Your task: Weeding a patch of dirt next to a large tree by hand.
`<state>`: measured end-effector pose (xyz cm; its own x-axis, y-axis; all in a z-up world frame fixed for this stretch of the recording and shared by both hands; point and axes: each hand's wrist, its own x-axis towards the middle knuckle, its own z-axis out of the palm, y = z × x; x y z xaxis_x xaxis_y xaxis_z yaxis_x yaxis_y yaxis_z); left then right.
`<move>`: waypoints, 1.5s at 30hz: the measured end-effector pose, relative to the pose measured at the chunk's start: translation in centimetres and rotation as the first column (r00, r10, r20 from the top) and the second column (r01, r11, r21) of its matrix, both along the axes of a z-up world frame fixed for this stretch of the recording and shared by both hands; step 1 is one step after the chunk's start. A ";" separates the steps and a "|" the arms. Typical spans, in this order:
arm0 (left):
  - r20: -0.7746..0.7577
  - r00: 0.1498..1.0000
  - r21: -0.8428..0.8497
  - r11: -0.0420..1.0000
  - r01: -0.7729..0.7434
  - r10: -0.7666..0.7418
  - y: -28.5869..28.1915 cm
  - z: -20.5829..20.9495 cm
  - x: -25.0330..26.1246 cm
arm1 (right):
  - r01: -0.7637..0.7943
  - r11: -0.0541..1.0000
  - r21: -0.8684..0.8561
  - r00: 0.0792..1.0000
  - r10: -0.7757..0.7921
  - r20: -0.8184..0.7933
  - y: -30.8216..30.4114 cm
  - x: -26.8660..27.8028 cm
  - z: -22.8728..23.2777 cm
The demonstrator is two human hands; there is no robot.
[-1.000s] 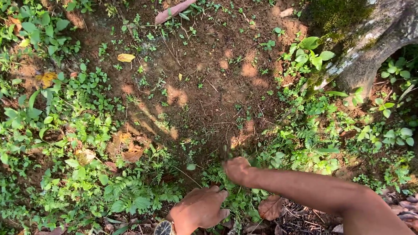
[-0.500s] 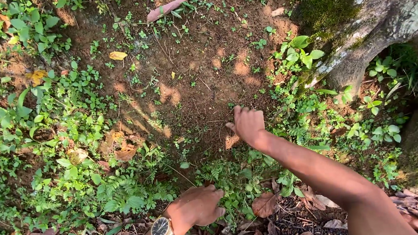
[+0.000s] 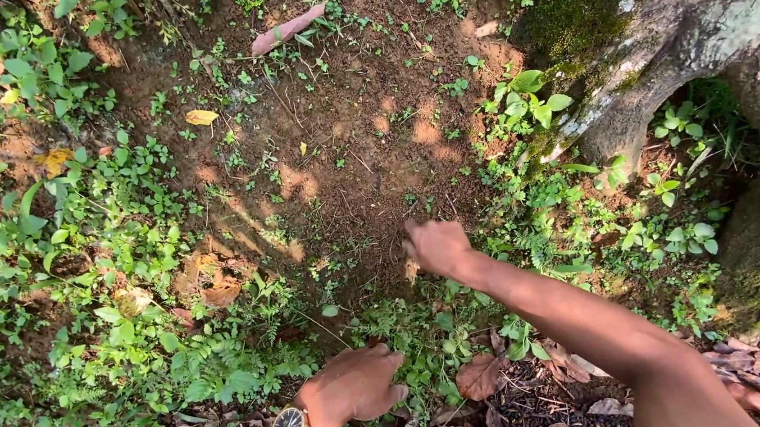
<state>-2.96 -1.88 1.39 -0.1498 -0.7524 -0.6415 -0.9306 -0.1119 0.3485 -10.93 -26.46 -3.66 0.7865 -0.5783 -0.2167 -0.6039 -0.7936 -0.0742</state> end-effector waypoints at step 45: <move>0.026 0.998 0.174 0.984 0.047 -0.052 -2.8 0.8 -2.9 | 0.348 0.876 -0.335 0.937 -0.338 0.089 -6.6 -9.9 -2.3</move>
